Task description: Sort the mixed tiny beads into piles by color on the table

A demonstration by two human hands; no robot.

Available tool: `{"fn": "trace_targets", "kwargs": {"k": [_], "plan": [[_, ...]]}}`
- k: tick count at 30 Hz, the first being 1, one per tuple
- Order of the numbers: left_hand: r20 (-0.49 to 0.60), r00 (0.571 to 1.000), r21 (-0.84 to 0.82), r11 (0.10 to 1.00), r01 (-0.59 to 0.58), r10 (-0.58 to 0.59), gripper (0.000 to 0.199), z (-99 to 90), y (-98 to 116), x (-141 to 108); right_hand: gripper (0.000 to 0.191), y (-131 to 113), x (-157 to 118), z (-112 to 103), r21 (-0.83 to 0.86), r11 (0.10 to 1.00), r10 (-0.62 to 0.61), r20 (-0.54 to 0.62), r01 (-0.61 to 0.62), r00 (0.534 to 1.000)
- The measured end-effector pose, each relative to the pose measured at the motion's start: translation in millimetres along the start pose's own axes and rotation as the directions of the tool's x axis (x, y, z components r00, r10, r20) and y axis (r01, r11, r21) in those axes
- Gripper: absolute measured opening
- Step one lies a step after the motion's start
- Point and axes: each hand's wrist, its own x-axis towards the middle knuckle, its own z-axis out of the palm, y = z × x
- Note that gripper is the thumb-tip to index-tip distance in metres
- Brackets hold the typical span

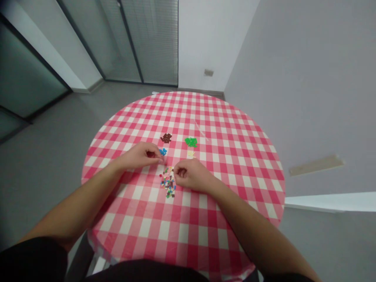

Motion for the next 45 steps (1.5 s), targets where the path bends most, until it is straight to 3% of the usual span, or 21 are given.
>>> {"fn": "trace_targets", "kwargs": {"k": [6, 12, 19, 32, 45], "plan": [[0.036, 0.993, -0.059, 0.992, -0.107, 0.11, 0.013, 21.2, 12.9, 4.9, 0.005, 5.2, 2.6, 6.1, 0.308, 0.949, 0.12, -0.155, -0.068, 0.981], [-0.018, 0.991, -0.056, 0.989, -0.133, 0.132, 0.013, 31.1, 16.0, 6.7, 0.027, 8.9, 8.1, 10.8, 0.539, 0.842, 0.187, -0.266, -0.015, 0.946], [-0.009, 0.991, -0.053, 0.99, -0.131, 0.131, 0.014, 32.5, 20.3, 6.5, 0.031, 10.7, 8.5, 12.6, 0.543, 0.839, 0.152, -0.28, 0.026, 0.948], [-0.094, 0.988, -0.127, 0.982, -0.137, 0.126, 0.012, 35.7, 17.0, 6.2, 0.035, 13.6, 9.8, 14.5, 0.509, 0.861, 0.181, -0.323, 0.009, 0.929], [-0.11, 0.987, -0.035, 0.991, -0.125, 0.121, 0.012, 32.2, 19.7, 6.6, 0.026, 9.5, 9.6, 13.7, 0.441, 0.897, 0.199, -0.321, -0.04, 0.926]]}}
